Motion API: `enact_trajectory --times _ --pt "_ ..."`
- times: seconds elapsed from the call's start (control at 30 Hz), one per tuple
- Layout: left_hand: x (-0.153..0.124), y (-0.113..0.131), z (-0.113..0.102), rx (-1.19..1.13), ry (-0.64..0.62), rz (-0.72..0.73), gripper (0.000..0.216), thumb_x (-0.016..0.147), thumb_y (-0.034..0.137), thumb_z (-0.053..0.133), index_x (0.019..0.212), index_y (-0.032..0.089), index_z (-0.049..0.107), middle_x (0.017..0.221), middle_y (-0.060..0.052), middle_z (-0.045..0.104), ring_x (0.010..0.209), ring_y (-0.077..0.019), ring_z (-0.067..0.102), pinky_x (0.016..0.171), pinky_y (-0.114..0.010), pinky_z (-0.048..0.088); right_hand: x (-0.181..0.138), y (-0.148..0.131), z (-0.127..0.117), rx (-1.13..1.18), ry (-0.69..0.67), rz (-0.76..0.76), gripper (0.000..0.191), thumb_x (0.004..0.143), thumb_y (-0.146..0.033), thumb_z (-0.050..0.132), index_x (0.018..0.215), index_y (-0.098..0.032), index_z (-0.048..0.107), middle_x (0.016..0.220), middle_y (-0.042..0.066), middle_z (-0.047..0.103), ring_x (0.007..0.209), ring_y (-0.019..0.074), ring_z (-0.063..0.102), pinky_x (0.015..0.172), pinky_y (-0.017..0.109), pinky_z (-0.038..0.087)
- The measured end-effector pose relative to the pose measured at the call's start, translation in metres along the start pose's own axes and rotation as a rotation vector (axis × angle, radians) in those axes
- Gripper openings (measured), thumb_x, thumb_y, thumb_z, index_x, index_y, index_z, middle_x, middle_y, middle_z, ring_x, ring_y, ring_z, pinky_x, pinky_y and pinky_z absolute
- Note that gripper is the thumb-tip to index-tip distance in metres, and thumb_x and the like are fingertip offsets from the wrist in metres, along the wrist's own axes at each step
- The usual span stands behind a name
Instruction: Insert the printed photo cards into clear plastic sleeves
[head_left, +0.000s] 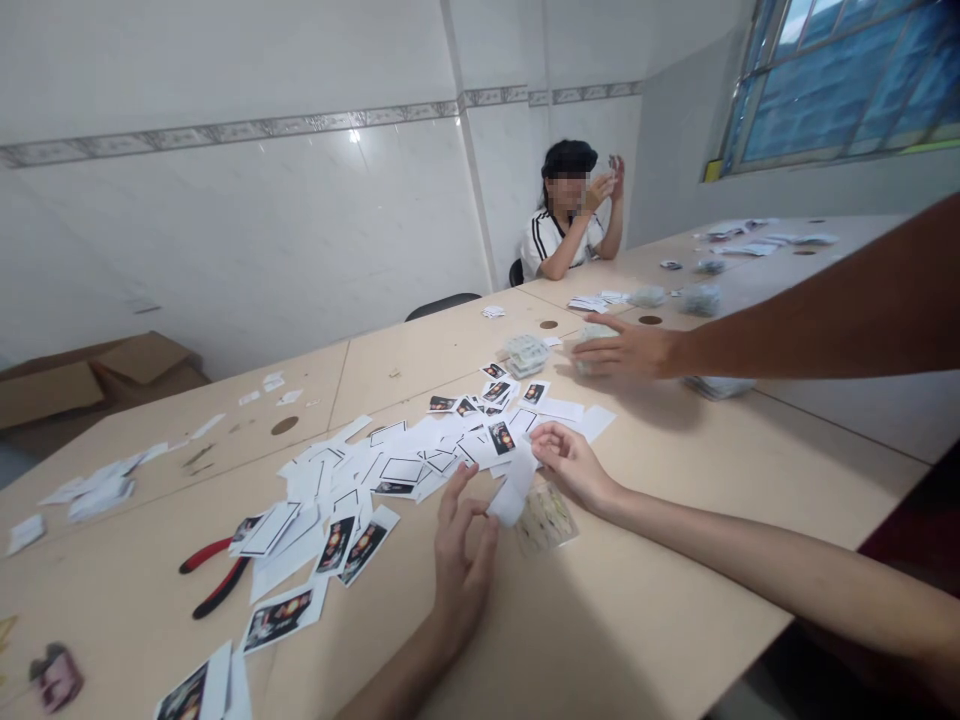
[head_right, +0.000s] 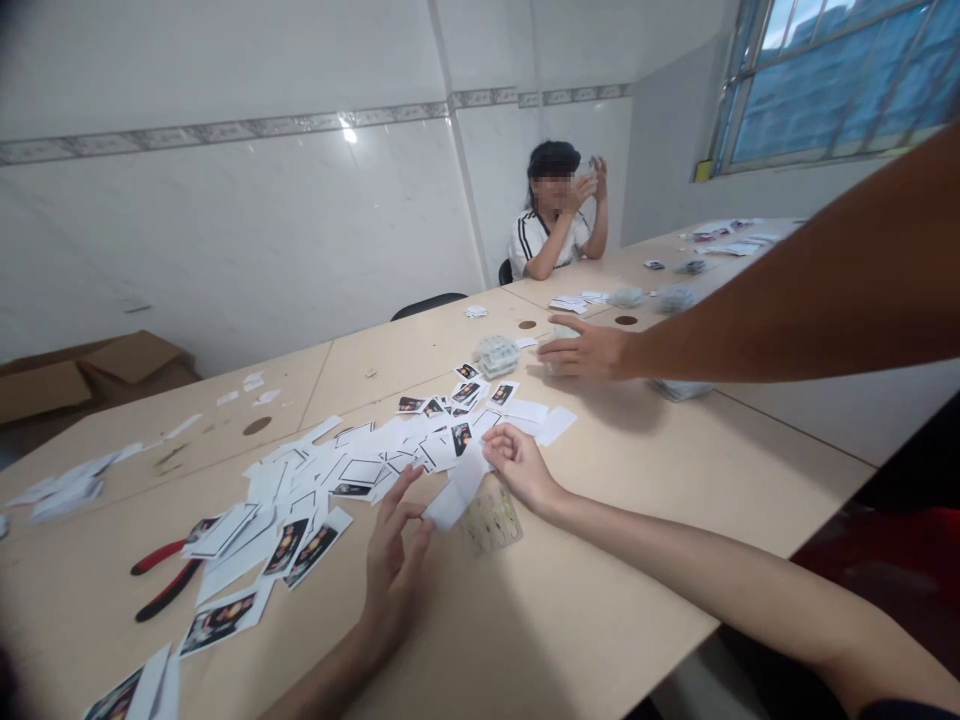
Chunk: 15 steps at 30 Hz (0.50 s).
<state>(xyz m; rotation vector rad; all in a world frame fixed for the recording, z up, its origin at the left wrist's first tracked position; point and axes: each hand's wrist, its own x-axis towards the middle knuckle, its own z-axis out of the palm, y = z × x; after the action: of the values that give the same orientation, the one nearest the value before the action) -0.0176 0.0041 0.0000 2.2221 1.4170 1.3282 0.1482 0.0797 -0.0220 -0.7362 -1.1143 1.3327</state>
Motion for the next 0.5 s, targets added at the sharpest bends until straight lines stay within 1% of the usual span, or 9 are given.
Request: enact_trajectory --times 0.2,0.37,0.5 --pt "0.0006 -0.002 -0.0008 -0.063 0.012 -0.027 0.011 0.078 0.022 0.039 0.072 0.02 0.048 0.121 -0.007 0.044 0.116 -0.0217 0.034 0.094 -0.043 0.03 0.0006 -0.0002 -0.0004 -0.006 0.022 -0.013 0.02 0.064 -0.028 0.06 0.077 -0.018 0.048 0.059 -0.005 0.043 0.052 0.0075 0.041 0.051 0.02 0.034" --pt "0.0012 -0.0036 -0.0006 -0.149 0.037 -0.133 0.011 0.079 0.024 0.039 0.072 0.02 0.045 0.121 -0.006 0.044 0.116 -0.0208 0.035 0.094 -0.042 0.03 0.0032 0.0024 -0.003 -0.029 0.037 -0.047 0.017 0.066 -0.025 0.059 0.078 -0.018 0.049 0.06 -0.005 0.043 0.052 0.0069 0.039 0.049 0.019 0.031" --pt "0.0019 -0.0043 -0.0005 -0.2 0.066 -0.197 0.013 0.079 0.026 0.039 0.07 0.019 0.045 0.119 -0.005 0.046 0.115 -0.0211 0.036 0.093 -0.04 0.03 0.0039 0.0029 -0.0037 -0.032 0.063 -0.067 0.016 0.066 -0.024 0.058 0.079 -0.018 0.049 0.065 -0.003 0.046 0.057 0.0081 0.043 0.053 0.02 0.034"
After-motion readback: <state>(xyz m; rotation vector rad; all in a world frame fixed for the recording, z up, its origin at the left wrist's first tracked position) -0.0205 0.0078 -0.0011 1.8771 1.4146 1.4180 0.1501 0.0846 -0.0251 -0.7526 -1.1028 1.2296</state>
